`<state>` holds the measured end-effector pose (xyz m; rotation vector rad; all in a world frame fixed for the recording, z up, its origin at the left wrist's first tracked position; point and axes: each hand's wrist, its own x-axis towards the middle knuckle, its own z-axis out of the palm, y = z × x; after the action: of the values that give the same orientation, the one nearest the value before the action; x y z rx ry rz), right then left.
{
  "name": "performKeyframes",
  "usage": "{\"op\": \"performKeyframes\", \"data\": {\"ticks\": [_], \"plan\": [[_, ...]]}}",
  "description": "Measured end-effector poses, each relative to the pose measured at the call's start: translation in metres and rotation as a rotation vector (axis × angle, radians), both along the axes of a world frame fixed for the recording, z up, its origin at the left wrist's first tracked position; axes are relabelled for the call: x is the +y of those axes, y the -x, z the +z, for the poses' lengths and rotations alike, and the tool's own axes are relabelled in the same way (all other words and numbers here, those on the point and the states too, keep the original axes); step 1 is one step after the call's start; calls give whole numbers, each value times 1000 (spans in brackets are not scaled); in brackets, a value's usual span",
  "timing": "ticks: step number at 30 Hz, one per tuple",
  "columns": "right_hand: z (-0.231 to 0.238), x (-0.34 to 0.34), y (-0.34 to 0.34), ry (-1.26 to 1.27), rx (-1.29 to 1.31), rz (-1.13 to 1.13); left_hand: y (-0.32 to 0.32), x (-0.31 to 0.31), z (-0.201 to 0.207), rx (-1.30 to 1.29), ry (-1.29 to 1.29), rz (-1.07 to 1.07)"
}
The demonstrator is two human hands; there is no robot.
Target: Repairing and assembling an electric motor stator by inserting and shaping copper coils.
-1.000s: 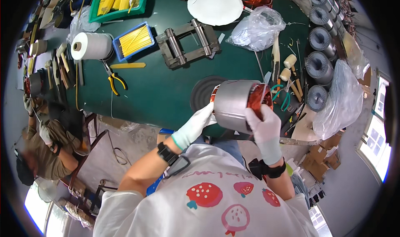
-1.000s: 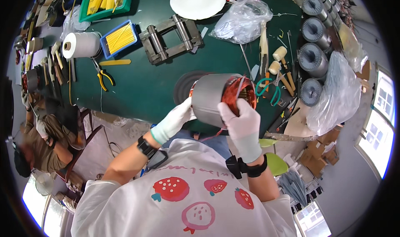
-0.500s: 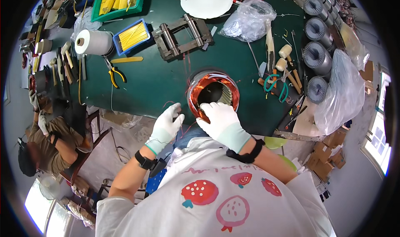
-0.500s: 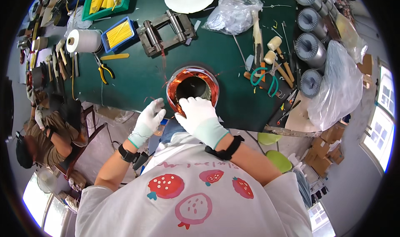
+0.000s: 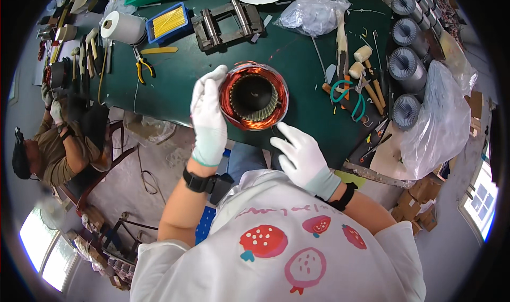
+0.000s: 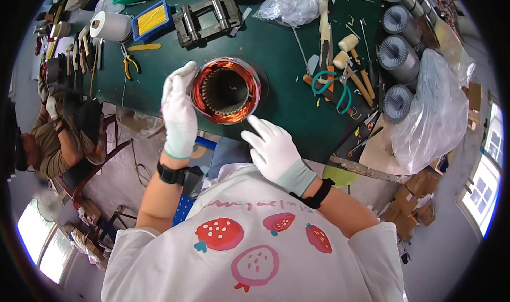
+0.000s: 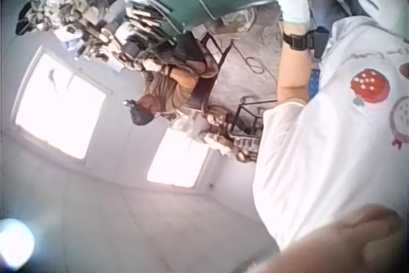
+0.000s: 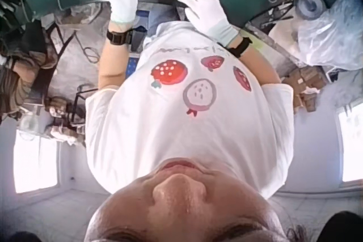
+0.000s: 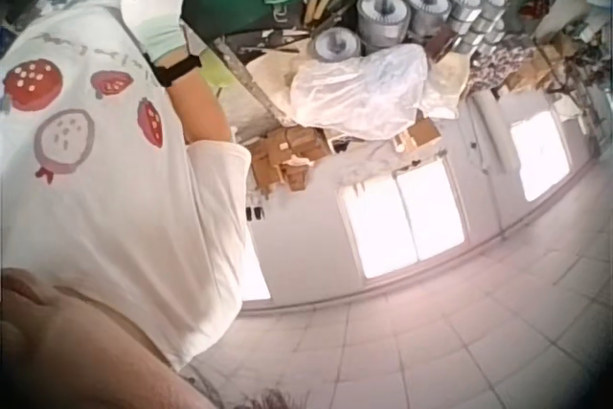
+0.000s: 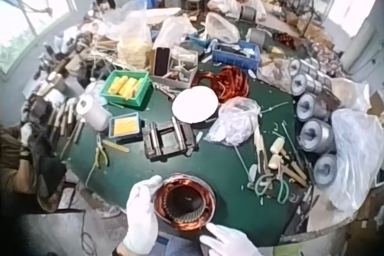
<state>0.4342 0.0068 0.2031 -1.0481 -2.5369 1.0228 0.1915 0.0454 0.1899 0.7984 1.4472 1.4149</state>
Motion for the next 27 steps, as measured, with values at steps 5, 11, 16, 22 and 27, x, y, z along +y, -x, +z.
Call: {"op": "performKeyframes", "data": {"ticks": [5, 11, 16, 22, 27], "plan": [[0, -11, -32, 175, 56, -275, 27, -36, 33, 90, -35, -75], [-17, -3, -26, 87, 31, -409, 58, -42, 91, 164, -152, -64], [-43, 31, 11, -277, 35, -89, 51, -36, 131, 160, -318, -66], [-33, 51, 3, -123, 309, -153, 103, -71, 174, 476, -532, 217], [-24, 26, -42, 480, 602, -583, 58, -104, 149, 408, -373, 95]]}}
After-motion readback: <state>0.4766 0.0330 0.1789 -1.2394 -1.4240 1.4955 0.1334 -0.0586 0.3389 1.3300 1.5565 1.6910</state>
